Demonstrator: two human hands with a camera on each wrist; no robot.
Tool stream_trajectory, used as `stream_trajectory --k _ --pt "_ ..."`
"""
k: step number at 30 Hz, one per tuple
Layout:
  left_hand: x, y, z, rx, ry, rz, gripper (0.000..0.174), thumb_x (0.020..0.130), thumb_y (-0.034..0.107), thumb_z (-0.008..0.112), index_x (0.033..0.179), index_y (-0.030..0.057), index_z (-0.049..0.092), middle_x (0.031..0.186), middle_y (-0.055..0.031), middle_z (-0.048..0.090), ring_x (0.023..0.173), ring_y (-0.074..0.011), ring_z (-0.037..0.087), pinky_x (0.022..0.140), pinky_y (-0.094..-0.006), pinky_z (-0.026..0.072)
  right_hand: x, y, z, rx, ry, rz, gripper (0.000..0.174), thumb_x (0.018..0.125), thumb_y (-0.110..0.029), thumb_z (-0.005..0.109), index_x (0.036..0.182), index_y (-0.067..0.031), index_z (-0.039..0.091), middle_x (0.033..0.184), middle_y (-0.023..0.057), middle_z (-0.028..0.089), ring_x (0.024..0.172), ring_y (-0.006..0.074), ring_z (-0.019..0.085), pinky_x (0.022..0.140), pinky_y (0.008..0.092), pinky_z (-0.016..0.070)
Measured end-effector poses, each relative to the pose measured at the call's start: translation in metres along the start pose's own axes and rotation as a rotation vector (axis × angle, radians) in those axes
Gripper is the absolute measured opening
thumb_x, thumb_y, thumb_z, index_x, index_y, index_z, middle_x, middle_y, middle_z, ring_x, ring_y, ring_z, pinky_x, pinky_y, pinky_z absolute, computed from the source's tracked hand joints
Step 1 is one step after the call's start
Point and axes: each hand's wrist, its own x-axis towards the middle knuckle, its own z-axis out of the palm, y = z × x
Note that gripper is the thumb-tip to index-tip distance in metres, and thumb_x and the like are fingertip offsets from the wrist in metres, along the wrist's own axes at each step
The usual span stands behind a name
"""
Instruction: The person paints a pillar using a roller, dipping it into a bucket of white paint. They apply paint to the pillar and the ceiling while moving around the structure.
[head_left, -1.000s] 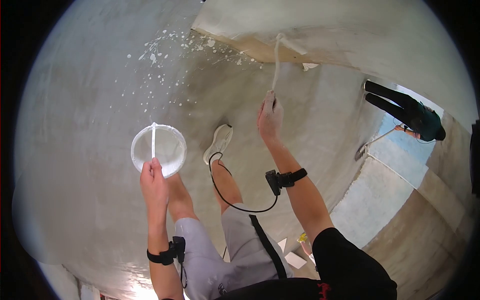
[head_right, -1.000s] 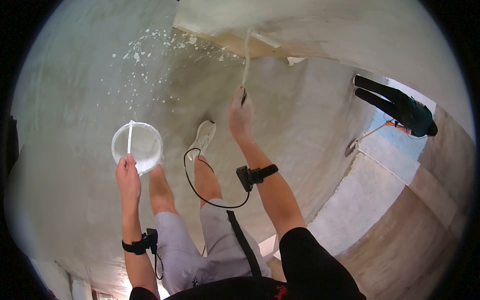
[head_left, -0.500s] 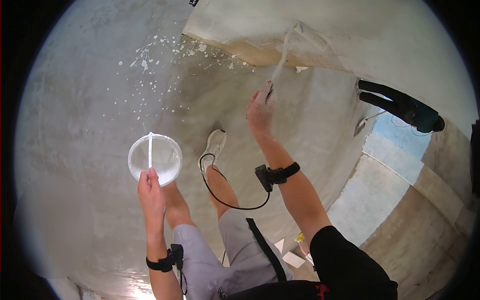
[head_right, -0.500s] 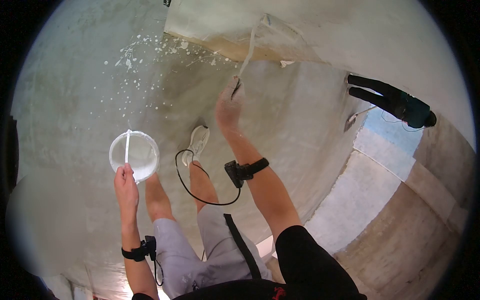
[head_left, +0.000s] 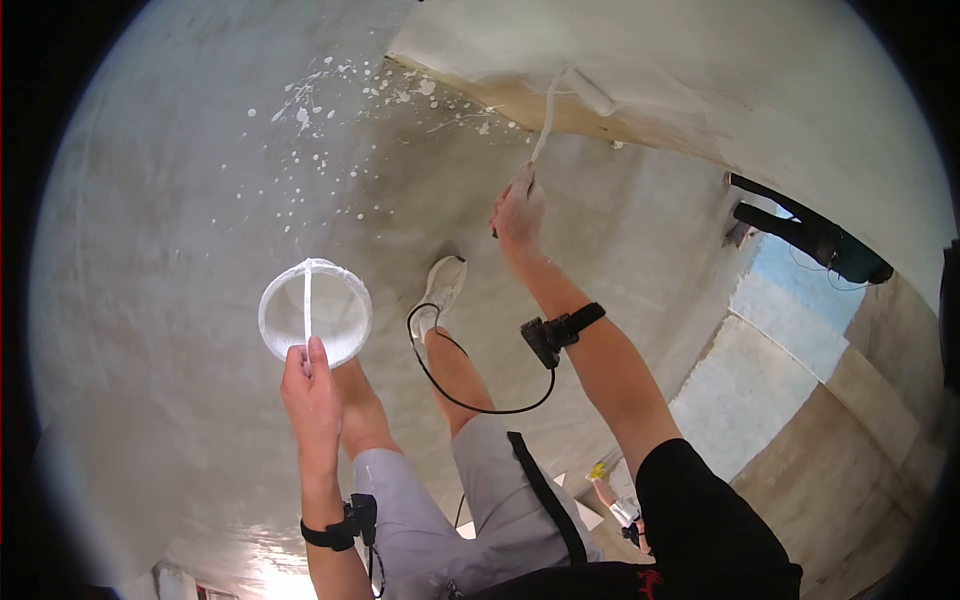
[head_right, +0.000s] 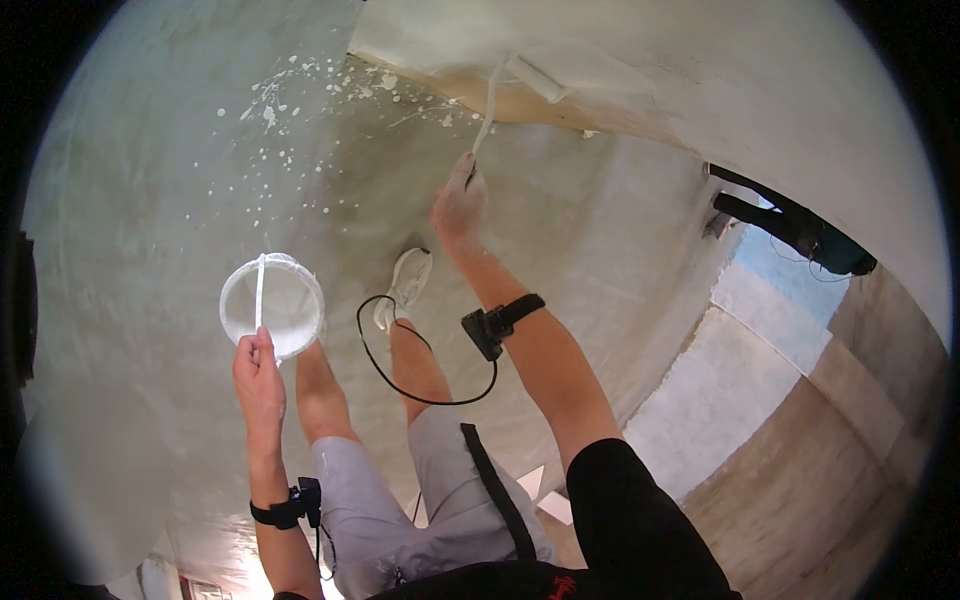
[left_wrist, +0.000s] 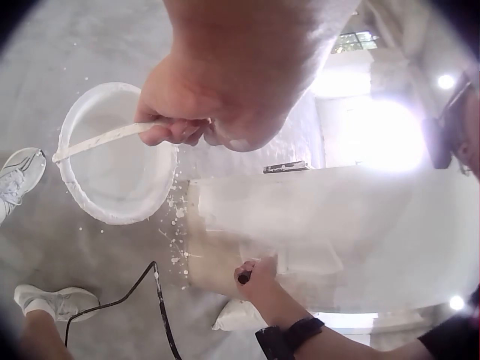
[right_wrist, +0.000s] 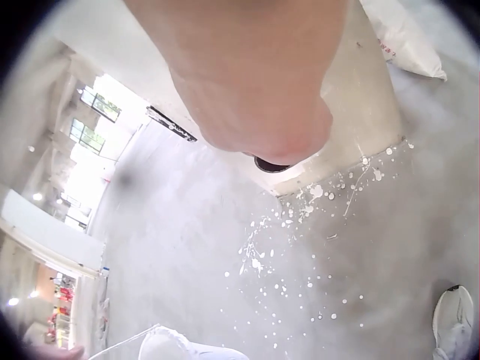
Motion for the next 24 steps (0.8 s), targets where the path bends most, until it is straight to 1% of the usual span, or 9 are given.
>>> stream_trajectory --k 2,3,5,6,8,9,11,15,24 --pt "0.002 -0.001 0.0 0.002 0.014 0.005 0.038 0.097 0.03 0.047 0.075 -0.0009 0.044 0.059 -0.0049 0.039 0.059 -0.0134 0.033 0.052 -0.0323 0.0314 0.004 -0.008 0.004 -0.062 -0.073 0.202 0.041 0.099 -0.035 0.039 0.079 -0.0005 0.048 0.056 0.0046 0.045 0.05 0.0159 0.052 0.046 0.0309 0.0432" --pt "0.002 -0.001 0.001 -0.001 0.031 0.02 0.038 0.097 0.03 0.048 0.075 -0.001 0.044 0.059 -0.0057 0.041 0.059 -0.0136 0.035 0.053 -0.0322 0.0328 0.026 0.035 -0.011 -0.062 -0.083 0.2 0.041 0.099 -0.035 0.039 0.079 -0.0005 0.048 0.056 0.0046 0.045 0.05 0.0159 0.052 0.046 0.0309 0.0432" --pt "0.004 0.002 -0.001 0.009 0.033 0.024 0.038 0.097 0.031 0.048 0.076 -0.0011 0.045 0.059 -0.0069 0.042 0.059 -0.014 0.036 0.054 -0.0321 0.0339 0.099 0.123 -0.008 -0.656 -0.073 -0.279 0.041 0.098 -0.036 0.042 0.081 0.001 0.05 0.054 0.0057 0.045 0.048 0.0202 0.054 0.045 0.0343 0.0448" --pt "0.005 0.003 -0.002 0.02 0.027 0.033 0.038 0.097 0.031 0.049 0.076 -0.0012 0.045 0.06 -0.0081 0.044 0.059 -0.0144 0.036 0.054 -0.032 0.0351 0.118 0.138 -0.008 -0.657 -0.079 -0.279 0.041 0.098 -0.036 0.042 0.081 0.001 0.05 0.054 0.0057 0.045 0.048 0.0202 0.054 0.045 0.0343 0.0448" --pt "0.008 0.0 -0.004 0.025 0.008 0.009 0.038 0.097 0.031 0.049 0.076 -0.0013 0.045 0.06 -0.009 0.044 0.059 -0.0149 0.037 0.054 -0.0323 0.0353 0.128 0.132 -0.005 -0.397 -0.191 -0.277 0.045 0.096 -0.045 0.037 0.069 -0.0085 0.04 0.05 0.001 0.038 0.036 0.0144 0.037 0.037 0.0317 0.035" --pt "0.01 -0.001 -0.005 0.033 -0.008 -0.009 0.039 0.097 0.031 0.049 0.076 -0.0013 0.045 0.06 -0.0099 0.045 0.059 -0.0154 0.037 0.054 -0.0326 0.0355 0.131 0.128 -0.007 -0.396 -0.193 -0.28 0.045 0.096 -0.045 0.037 0.069 -0.0085 0.04 0.05 0.001 0.038 0.036 0.0144 0.037 0.037 0.0317 0.035" --pt "0.01 -0.001 -0.005 0.035 0.014 0.011 0.039 0.097 0.032 0.049 0.077 -0.0014 0.046 0.059 -0.0103 0.045 0.058 -0.0161 0.037 0.054 -0.0331 0.0357 0.087 0.047 0.009 -0.237 -0.133 0.288 0.045 0.096 -0.047 0.038 0.072 -0.0088 0.042 0.051 0.0 0.039 0.037 0.0134 0.038 0.038 0.0304 0.0348" --pt "0.01 -0.004 -0.004 0.016 0.01 0.048 0.04 0.096 0.034 0.05 0.077 -0.0016 0.046 0.059 -0.0115 0.046 0.057 -0.0176 0.038 0.053 -0.0347 0.0364 0.037 -0.011 -0.016 -0.146 -0.199 0.29 0.045 0.095 -0.048 0.039 0.074 -0.0095 0.044 0.052 -0.001 0.039 0.038 0.0121 0.037 0.037 0.0293 0.0332" --pt "0.0 0.003 0.001 0.045 0.006 0.071 0.041 0.095 0.036 0.05 0.078 -0.0013 0.047 0.058 -0.0127 0.047 0.056 -0.02 0.039 0.054 -0.0363 0.0373 -0.057 -0.106 -0.086 0.05 -0.03 0.256 0.048 0.095 -0.056 0.039 0.081 -0.0104 0.048 0.053 -0.0019 0.038 0.037 0.0104 0.033 0.038 0.0255 0.029"
